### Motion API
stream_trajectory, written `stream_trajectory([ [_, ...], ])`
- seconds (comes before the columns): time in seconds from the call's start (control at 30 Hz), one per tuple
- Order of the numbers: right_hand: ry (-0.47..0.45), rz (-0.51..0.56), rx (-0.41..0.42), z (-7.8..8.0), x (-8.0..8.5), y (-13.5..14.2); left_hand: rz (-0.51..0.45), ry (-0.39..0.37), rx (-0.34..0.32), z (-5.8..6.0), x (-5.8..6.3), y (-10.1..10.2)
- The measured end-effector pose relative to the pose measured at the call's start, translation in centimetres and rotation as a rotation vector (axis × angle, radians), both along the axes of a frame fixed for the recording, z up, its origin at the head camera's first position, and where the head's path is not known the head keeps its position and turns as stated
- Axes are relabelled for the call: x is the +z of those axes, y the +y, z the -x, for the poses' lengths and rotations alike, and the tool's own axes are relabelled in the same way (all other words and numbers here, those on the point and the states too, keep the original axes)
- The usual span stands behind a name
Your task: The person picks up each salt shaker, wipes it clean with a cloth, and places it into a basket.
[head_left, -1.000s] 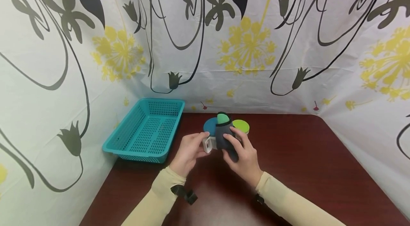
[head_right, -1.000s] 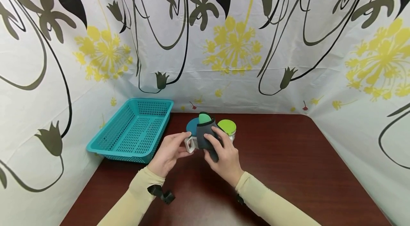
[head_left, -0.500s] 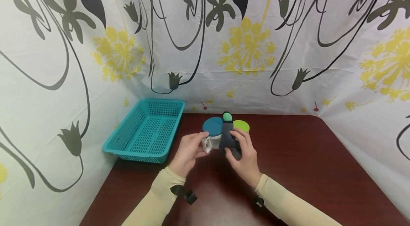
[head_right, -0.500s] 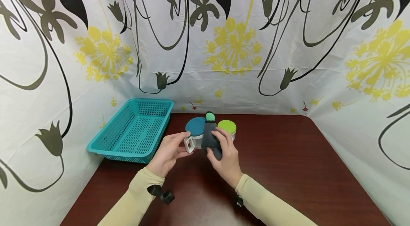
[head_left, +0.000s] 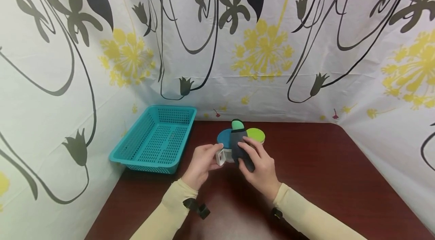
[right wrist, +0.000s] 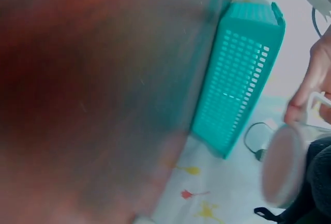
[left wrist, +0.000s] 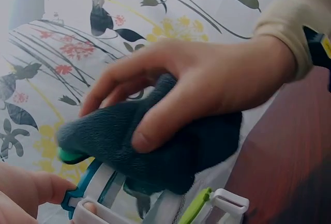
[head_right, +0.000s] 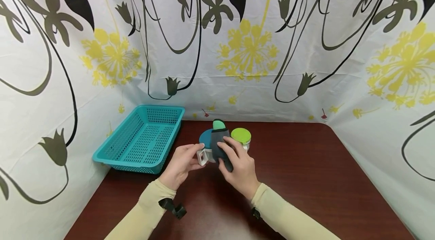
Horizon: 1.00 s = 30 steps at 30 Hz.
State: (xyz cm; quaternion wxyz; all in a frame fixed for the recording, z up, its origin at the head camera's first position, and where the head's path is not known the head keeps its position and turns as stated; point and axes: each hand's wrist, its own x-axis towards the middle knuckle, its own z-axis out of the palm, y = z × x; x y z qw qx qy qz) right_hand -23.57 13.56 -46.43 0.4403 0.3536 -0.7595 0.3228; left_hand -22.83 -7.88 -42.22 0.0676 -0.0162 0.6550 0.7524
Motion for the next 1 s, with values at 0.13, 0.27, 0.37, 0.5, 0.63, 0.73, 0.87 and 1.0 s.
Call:
stream_trajectory([
  [0.13,-0.038,-0.103,0.059,-0.2,1.3,0.2,0.004,0.002,0.016,0.1,-0.2,0.0],
  [0.27,-0.158,-0.144,0.184,-0.1,2.1,0.6,-0.011,-0.016,0.042,0.1,-0.1,-0.1],
  [0.37,-0.219,-0.176,0.204,0.2,2.4,1.0,-0.032,-0.02,0.034,0.1,0.0,-0.2],
  [0.5,-0.243,-0.234,0.158,0.6,2.3,1.3,-0.055,-0.012,0.013,-0.2,0.1,-0.2],
  [0.63,-0.264,-0.218,0.128,0.7,1.8,1.4,-0.075,-0.016,-0.006,-0.4,-0.1,-0.3],
  [0.73,-0.289,-0.115,0.11,0.7,1.3,1.5,-0.085,-0.022,-0.008,-0.5,0.0,-0.4],
  [0.87,-0.287,0.005,0.095,0.7,1.1,1.7,-0.089,-0.025,-0.007,-0.4,0.2,-0.4],
  [1.0,-0.269,-0.013,0.079,0.8,1.3,2.0,-0.084,-0.037,-0.005,-0.4,0.3,-0.4],
])
